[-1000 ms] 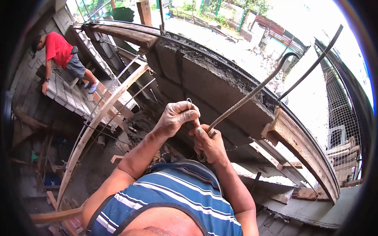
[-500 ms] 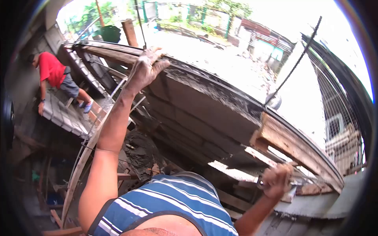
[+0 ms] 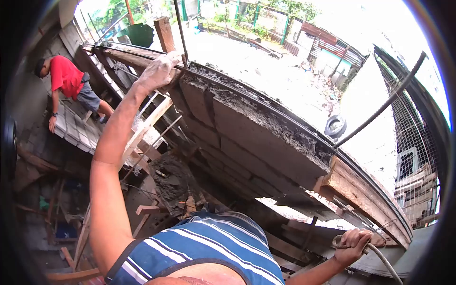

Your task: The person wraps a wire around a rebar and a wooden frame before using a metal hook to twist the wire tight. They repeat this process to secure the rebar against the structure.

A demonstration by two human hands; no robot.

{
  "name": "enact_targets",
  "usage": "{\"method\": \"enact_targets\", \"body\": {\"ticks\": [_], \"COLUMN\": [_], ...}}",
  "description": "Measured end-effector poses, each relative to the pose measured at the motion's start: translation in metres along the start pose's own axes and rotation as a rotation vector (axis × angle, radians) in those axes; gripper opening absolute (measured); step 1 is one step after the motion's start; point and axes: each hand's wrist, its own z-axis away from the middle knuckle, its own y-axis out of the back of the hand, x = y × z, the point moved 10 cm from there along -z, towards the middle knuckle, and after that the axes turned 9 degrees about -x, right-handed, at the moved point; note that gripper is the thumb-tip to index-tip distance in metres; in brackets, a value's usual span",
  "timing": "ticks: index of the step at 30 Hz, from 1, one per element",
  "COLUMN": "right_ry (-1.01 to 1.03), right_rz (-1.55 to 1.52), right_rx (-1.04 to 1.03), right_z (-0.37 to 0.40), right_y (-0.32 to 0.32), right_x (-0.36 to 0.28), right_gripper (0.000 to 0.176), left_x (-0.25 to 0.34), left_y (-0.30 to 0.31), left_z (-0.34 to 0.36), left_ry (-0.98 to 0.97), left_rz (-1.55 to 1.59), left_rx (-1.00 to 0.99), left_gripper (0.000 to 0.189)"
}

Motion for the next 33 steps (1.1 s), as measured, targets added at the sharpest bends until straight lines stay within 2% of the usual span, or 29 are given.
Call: {"method": "enact_targets", "body": {"ticks": [1, 4, 5, 8, 9, 10, 12, 13, 14, 15, 16, 17, 18, 19, 20, 22, 24, 25, 26, 28, 30, 31, 32, 33], "right_ry": [0.014, 0.016, 0.002, -0.033, -0.158, -0.279, -0.424, -0.488, -0.549, -0.611, -0.68, -0.726, -0.773, -0.77, -0.789, -0.782, -0.767, -0.777, -0.788, -0.778, -0.798, -0.79, -0.781, -0.709], "right_rz": [-0.021, -0.064, -0.061, -0.029, -0.023, -0.019, -0.047, 0.005, 0.058, 0.057, 0.056, 0.046, 0.04, 0.083, 0.129, 0.202, 0.253, 0.299, 0.348, 0.369, 0.37, 0.452, 0.536, 0.643], "right_rx": [-0.053, -0.127, -0.175, -0.236, -0.291, -0.344, -0.436, -0.441, -0.445, -0.51, -0.573, -0.603, -0.639, -0.686, -0.732, -0.838, -0.91, -0.934, -0.952, -0.923, -0.782, -0.802, -0.82, -0.819], "right_z": [-0.005, -0.014, -0.014, -0.007, 0.001, 0.01, 0.026, 0.035, 0.042, 0.048, 0.055, 0.06, 0.064, 0.066, 0.068, 0.072, 0.075, 0.077, 0.08, 0.08, 0.074, 0.066, 0.055, 0.041], "right_y": [-0.011, -0.033, -0.045, -0.074, -0.079, -0.086, -0.148, -0.178, -0.202, -0.221, -0.238, -0.255, -0.272, -0.287, -0.299, -0.321, -0.34, -0.348, -0.353, -0.364, -0.35, -0.34, -0.328, -0.314], "right_x": [-0.001, 0.005, 0.008, 0.023, 0.045, 0.063, 0.081, 0.087, 0.093, 0.104, 0.117, 0.124, 0.131, 0.135, 0.141, 0.153, 0.158, 0.16, 0.162, 0.153, 0.154, 0.149, 0.144, 0.14], "right_gripper": [0.032, 0.032, 0.032, 0.032, 0.028, 0.024, 0.016, 0.015, 0.015, 0.017, 0.02, 0.021, 0.022, 0.023, 0.024, 0.028, 0.029, 0.029, 0.029, 0.024, 0.016, 0.016, 0.018, 0.021], "left_x": [0.009, 0.014, -0.005, -0.011, -0.003, 0.0, -0.009, 0.009, 0.016, 0.042, 0.063, 0.093, 0.127, 0.17, 0.214, 0.267, 0.293, 0.292, 0.284, 0.246, 0.18, 0.139, 0.099, 0.066], "left_y": [0.003, -0.005, -0.021, -0.022, -0.012, -0.009, -0.02, -0.002, 0.009, 0.045, 0.069, 0.079, 0.066, 0.059, 0.039, 0.003, -0.026, -0.039, -0.05, -0.043, -0.031, -0.025, -0.028, -0.012], "left_z": [0.002, 0.004, -0.004, -0.007, -0.005, -0.008, -0.006, 0.0, 0.017, 0.033, 0.055, 0.072, 0.082, 0.083, 0.085, 0.093, 0.096, 0.097, 0.101, 0.103, 0.109, 0.117, 0.13, 0.141], "left_ry": [-0.03, 0.005, 0.076, 0.05, -0.008, -0.001, 0.306, 0.17, 0.173, 0.174, 0.26, 0.21, 0.118, -0.016, -0.162, -0.209, 0.157, 0.219, 0.327, 0.397, 0.506, 0.508, 0.583, 0.719], "left_rz": [-0.057, -0.226, -0.159, -0.07, -0.048, -0.052, 0.005, -0.03, 0.013, 0.114, 0.342, 0.519, 0.74, 0.978, 1.153, 1.483, 2.392, 2.358, 2.321, 2.321, 2.227, 2.096, 2.011, 1.748], "left_rx": [0.061, 0.053, -0.126, -0.083, 0.001, 0.004, -0.288, -0.08, 0.064, 0.221, 0.372, 0.399, 0.327, 0.15, -0.018, -0.037, -0.078, -0.079, -0.074, 0.136, 0.518, 0.702, 0.795, 0.809], "left_gripper": [0.033, 0.026, 0.022, 0.024, 0.024, 0.024, 0.031, 0.04, 0.047, 0.045, 0.042, 0.039, 0.042, 0.045, 0.061, 0.054, 0.039, 0.025, 0.023, 0.02, 0.017, 0.014, 0.013, 0.014]}}
